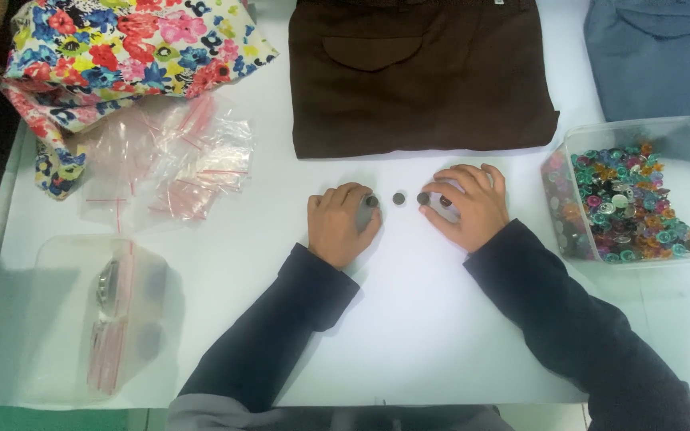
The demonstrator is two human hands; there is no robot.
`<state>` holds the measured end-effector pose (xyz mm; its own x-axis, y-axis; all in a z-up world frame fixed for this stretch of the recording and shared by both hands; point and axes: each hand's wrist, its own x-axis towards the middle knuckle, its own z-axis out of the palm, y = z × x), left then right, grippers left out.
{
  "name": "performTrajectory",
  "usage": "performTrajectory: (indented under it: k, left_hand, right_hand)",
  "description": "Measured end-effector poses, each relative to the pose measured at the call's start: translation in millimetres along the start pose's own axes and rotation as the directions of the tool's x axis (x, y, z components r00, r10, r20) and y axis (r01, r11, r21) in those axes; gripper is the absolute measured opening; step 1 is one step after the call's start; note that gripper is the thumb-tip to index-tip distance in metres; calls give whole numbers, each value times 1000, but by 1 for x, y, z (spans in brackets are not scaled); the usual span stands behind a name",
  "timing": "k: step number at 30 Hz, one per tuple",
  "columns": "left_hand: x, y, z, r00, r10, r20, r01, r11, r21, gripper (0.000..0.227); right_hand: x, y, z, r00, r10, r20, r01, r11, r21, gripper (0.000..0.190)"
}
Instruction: The person repeatedly picks small round buttons from a clear plastic container and places them in a row on a white table. The hands continue this pick-and-place cycle throughout the clip, forming a growing line of buttons.
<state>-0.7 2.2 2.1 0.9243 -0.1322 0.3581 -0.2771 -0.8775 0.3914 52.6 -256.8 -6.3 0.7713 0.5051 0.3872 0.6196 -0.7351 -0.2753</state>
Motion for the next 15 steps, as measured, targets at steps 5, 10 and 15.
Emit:
performTrajectory:
  k: [5,10,15]
  left_hand:
    - [0,2,-2,1000,-7,4,7,1000,-6,32]
    - [-1,0,-1,1000,-9,0,9,1000,-2,32]
    - [0,0,0,1000,-9,4,9,1000,-3,31]
  right_hand:
    - [-8,9,3,999,49,4,-49,999,0,35]
    - [-13,19,0,997,73,16,-73,997,-15,32]
    - [-13,21,0,997,76,0,-76,997,-14,25]
